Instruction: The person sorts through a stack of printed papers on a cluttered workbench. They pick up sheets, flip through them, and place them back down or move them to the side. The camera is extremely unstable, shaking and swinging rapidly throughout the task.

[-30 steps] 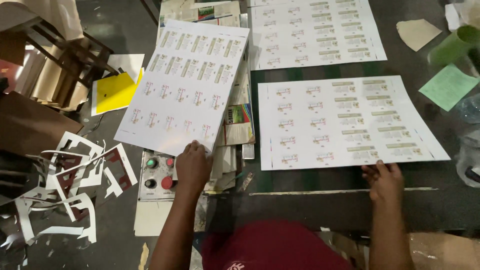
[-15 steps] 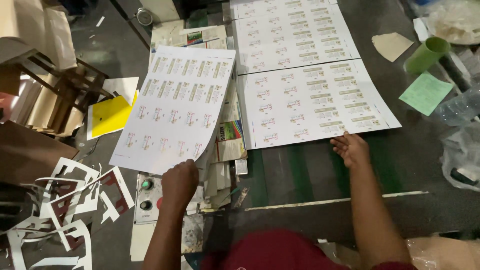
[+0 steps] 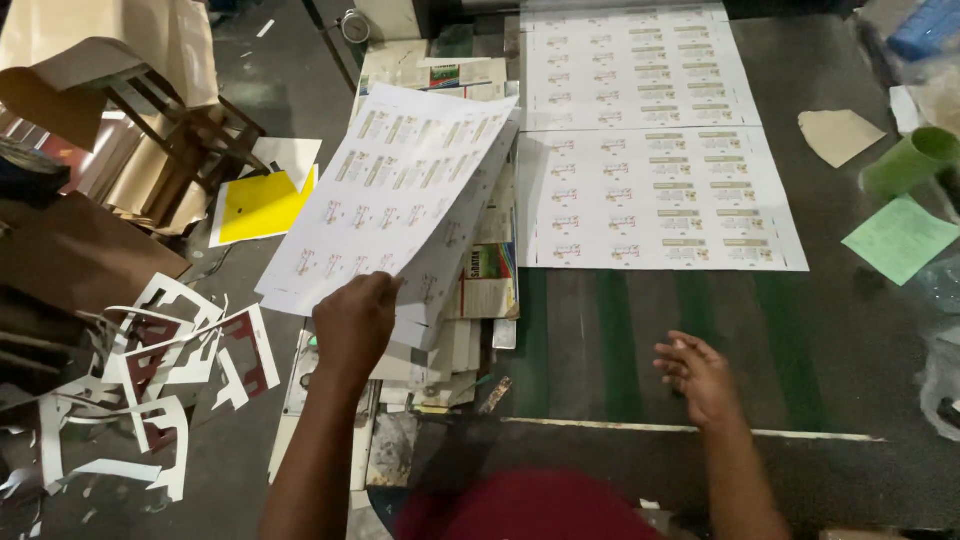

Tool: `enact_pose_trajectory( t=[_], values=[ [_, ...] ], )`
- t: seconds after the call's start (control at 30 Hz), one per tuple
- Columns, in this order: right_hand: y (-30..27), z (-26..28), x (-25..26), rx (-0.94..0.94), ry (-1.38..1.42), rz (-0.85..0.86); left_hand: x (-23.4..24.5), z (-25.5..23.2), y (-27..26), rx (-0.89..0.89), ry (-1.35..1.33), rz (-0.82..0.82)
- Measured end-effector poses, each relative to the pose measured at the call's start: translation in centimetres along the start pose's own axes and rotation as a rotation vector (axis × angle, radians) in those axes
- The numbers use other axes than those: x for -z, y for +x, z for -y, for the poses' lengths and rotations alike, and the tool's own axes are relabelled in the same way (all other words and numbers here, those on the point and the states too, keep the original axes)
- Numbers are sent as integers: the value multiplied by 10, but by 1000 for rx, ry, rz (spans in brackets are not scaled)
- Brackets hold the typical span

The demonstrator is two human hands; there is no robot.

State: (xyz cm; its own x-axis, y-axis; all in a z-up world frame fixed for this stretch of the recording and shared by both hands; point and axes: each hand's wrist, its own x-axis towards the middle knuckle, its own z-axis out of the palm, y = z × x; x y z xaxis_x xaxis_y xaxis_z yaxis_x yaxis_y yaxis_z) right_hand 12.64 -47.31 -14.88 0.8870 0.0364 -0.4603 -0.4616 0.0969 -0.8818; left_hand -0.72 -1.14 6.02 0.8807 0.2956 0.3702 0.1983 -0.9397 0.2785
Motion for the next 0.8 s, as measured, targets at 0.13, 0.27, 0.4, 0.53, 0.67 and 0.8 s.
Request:
enact_pose_trajectory(
  t=[0.13,0.27,0.4,0.53,0.67,0.8],
  values=[
    [-21,2,-46,-13,-93,176,-2,-30,-29,-344,-179,1],
    [-30,11,-96,-13,-147,328,-2,-61,-73,-479,-297,226],
    [2,-4,-117,-57,16,473,-1,-62,-115,-485,-447,567],
    [26,-8,-115,-63,47,357,-3,-40,-141,-441,-498,818],
    [27,-12,-83,-35,-141,347,18,-41,-132,-363,-450,890],
    [15,-22,-28,-2,-161,223,7,-37,-119,-199,-433,776]
  ],
)
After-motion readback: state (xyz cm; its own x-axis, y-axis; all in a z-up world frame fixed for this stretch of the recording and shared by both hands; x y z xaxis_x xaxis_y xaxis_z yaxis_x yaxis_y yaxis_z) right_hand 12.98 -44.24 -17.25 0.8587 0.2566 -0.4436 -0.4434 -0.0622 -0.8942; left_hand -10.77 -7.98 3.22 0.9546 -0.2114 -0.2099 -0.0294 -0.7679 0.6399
